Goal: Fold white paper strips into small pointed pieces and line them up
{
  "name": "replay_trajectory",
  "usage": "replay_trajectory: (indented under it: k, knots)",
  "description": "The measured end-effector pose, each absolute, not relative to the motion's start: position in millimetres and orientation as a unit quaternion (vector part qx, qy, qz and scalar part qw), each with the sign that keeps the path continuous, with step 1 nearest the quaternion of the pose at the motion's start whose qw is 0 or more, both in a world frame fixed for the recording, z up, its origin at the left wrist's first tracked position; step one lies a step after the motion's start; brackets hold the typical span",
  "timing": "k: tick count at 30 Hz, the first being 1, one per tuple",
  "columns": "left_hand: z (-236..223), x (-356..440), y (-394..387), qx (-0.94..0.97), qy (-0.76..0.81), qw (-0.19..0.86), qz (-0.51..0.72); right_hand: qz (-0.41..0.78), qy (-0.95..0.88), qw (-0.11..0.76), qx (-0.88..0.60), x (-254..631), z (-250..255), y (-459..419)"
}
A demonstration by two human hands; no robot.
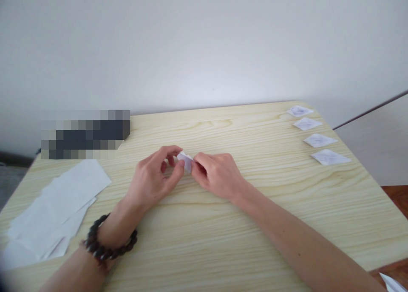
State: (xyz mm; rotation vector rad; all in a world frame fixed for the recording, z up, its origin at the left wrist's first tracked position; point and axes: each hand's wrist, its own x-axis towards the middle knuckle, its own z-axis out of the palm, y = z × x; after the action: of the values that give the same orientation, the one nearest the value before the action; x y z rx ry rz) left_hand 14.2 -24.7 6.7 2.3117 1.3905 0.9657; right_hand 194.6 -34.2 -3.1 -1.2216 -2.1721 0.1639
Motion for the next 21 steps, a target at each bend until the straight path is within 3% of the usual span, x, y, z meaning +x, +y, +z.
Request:
replay_trajectory:
  k: [6, 21]
  knots:
    - [7.5, 17.3, -26.5, 0.795, 0.518, 0.057, 0.312, 0.055, -0.821, 0.329, -0.464, 192.0, -3.8, -35.9]
    - [2.9, 15.3, -24.4, 0.799, 0.524, 0.097, 0.28, 0.061, -0.781, 0.332, -0.526, 188.2, -4.8, -35.6]
